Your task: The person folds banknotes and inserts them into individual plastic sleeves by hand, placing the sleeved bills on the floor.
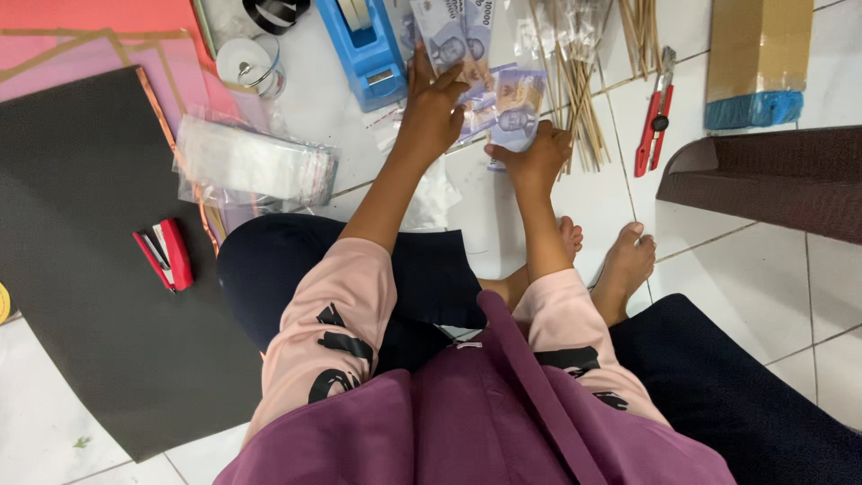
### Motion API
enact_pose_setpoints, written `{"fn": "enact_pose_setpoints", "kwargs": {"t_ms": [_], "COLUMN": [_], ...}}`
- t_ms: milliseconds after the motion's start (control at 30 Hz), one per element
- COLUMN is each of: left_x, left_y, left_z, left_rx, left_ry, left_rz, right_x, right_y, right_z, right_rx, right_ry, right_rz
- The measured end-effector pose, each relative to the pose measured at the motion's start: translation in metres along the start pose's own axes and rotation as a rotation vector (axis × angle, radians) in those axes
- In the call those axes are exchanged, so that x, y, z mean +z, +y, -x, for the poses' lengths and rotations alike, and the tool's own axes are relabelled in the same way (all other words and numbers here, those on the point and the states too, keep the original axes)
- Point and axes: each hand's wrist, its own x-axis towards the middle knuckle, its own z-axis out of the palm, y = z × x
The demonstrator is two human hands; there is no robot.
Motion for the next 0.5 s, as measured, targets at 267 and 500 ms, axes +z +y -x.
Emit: {"fn": "enact_pose_setpoints", "kwargs": {"t_ms": [267, 500], "left_x": [-0.003, 0.024], "left_y": [0.026, -0.009], "left_z": [0.004, 0.017], "left_rx": [-0.221, -0.818], "left_ry": [0.075, -0.615], "left_rz": [-0.194, -0.583], "right_x": [-0.026, -0.029], "right_y": [-0.006, 0.037], "right_z": [0.016, 0.011], "right_rx": [0.128, 0.130], "right_ry": [0.066, 0.098], "right_rz": [-0.312, -0.487]}}
